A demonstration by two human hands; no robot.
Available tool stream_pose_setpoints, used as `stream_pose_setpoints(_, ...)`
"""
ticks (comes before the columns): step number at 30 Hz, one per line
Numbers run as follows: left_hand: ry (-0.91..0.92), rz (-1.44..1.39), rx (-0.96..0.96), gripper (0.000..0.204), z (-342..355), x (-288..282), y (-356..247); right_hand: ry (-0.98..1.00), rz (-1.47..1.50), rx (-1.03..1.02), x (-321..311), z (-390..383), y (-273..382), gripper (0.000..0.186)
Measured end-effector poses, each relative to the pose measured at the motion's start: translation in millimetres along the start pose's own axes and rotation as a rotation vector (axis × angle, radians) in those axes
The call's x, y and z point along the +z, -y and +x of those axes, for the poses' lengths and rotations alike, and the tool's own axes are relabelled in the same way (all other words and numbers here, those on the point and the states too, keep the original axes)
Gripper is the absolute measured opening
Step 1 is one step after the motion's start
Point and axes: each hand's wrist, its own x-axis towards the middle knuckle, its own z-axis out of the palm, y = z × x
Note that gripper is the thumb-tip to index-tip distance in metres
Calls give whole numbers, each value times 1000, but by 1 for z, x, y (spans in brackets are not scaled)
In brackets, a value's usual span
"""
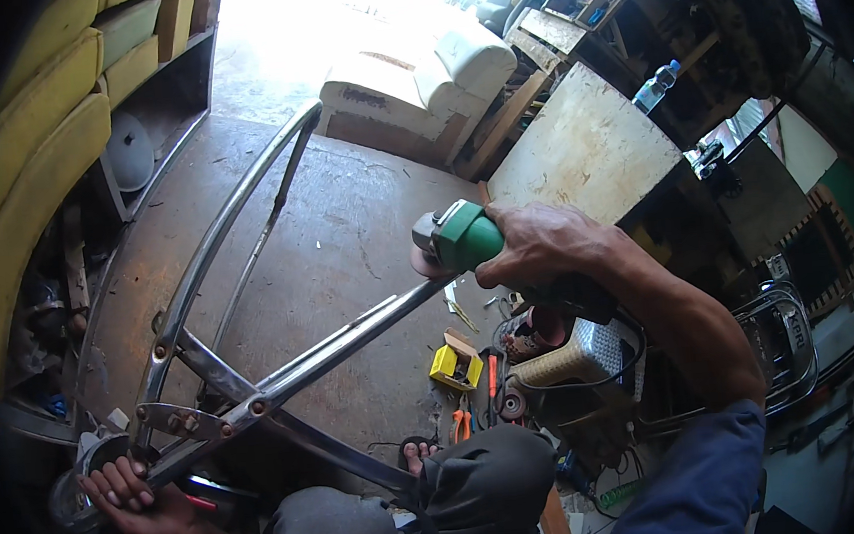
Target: The person uses an angle grinder to grind the metal surfaces and joints of a folding chair frame while stabilizing it by hand.
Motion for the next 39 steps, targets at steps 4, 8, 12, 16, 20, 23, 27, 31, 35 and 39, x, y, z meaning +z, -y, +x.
stream_pose_setpoints(4, -85, 47, 42, 37, -3, -4, 1, 22, -72, 101, -5, 12, 2, 78)
stream_pose_setpoints(8, -107, 71, 78, 37, -6, -10, 0, -4, -1, 81, 3, 2, -13, 77)
stream_pose_setpoints(12, 6, 12, 22, 39, -5, -18, -5, -49, 22, 137, 12, -1, -20, 78)
stream_pose_setpoints(16, -82, 7, 44, 39, -2, -5, 1, -99, 73, 125, 23, -6, -26, 83)
stream_pose_setpoints(20, 56, -44, 16, 39, -3, -8, -1, -124, 163, 122, 33, -10, -29, 88)
stream_pose_setpoints(23, -143, 49, 46, 38, -9, -6, 0, -130, 80, 163, 28, -14, -27, 88)
stream_pose_setpoints(27, 4, -16, -1, 37, -5, -10, -1, -89, 13, 180, 17, -8, -20, 85)
stream_pose_setpoints(31, 71, -86, -27, 37, -3, -12, -3, -106, -92, 162, 13, -7, -8, 84)
stream_pose_setpoints(35, 56, -66, -18, 37, -5, -10, -2, -68, 9, 83, 11, 1, -17, 81)
stream_pose_setpoints(39, 26, -42, 9, 37, -6, -11, -1, -44, -26, 92, 5, 5, -12, 80)
